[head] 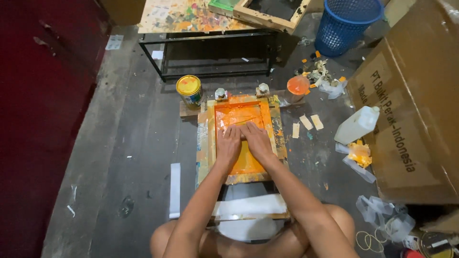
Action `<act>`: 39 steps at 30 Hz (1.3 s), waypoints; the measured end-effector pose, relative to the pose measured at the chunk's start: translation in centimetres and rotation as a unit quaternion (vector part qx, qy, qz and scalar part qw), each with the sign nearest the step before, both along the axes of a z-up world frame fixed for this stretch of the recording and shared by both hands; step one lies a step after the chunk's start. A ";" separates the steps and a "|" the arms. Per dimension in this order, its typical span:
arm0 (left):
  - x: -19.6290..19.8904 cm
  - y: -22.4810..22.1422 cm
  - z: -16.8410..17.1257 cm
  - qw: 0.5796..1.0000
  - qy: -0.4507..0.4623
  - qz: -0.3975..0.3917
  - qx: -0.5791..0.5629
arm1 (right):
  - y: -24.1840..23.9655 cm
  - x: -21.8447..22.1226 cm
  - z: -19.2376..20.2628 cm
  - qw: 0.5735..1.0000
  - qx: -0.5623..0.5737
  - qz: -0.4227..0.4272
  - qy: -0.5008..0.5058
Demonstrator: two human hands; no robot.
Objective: Manually screen printing labels by placing paper under a screen, applying pressure to transfer ink, and removing the finished label.
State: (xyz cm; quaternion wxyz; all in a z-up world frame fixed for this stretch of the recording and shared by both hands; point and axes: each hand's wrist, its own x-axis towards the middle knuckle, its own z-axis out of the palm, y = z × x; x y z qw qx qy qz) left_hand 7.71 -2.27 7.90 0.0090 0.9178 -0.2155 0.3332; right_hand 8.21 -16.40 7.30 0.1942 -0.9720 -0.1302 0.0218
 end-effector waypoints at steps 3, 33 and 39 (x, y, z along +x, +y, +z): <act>2.8 0.3 -1.7 1.000 -0.006 0.000 -0.009 | 0.3 2.1 -0.2 1.000 -0.021 -0.002 -0.003; -8.3 1.4 -5.9 0.993 0.118 -0.020 0.010 | 0.1 -9.5 -4.5 0.998 0.021 0.029 -0.042; -11.2 1.5 -6.7 0.979 0.204 -0.026 0.003 | -0.6 -11.9 -6.9 0.999 0.019 0.034 -0.024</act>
